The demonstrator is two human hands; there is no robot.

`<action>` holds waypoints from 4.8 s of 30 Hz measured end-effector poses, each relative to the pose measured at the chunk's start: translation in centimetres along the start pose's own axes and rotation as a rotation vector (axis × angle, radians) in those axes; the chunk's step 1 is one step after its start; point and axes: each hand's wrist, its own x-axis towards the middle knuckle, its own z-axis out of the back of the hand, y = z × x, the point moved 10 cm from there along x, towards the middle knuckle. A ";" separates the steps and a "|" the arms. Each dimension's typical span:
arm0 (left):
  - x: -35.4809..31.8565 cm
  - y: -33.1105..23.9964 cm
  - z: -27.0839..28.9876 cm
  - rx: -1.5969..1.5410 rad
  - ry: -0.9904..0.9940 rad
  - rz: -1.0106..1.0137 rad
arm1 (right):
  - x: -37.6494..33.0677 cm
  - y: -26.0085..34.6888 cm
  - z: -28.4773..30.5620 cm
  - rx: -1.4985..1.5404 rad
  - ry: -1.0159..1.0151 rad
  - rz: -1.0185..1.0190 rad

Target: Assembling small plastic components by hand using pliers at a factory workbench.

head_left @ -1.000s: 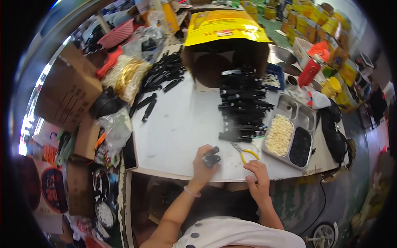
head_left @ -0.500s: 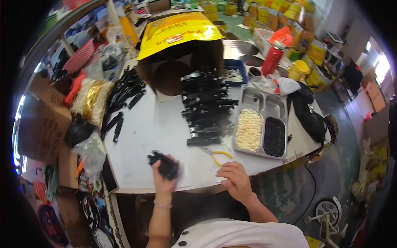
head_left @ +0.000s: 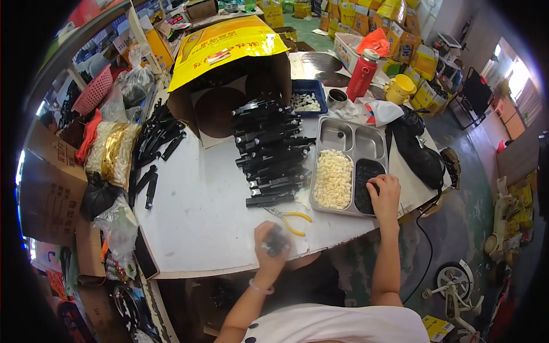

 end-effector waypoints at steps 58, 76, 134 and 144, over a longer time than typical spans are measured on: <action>-0.3 0.8 -0.5 -0.121 0.074 -0.005 | -4.0 23.6 0.3 0.327 0.406 0.986; -0.1 0.2 -0.6 0.000 0.085 -0.027 | 2.2 0.7 -1.9 -0.120 0.204 0.334; 0.1 0.2 -0.3 -0.127 0.078 -0.014 | -4.7 24.6 1.5 0.317 0.592 1.082; 0.2 -0.2 -0.7 -0.120 0.077 -0.061 | 2.1 15.9 5.7 0.254 0.121 0.588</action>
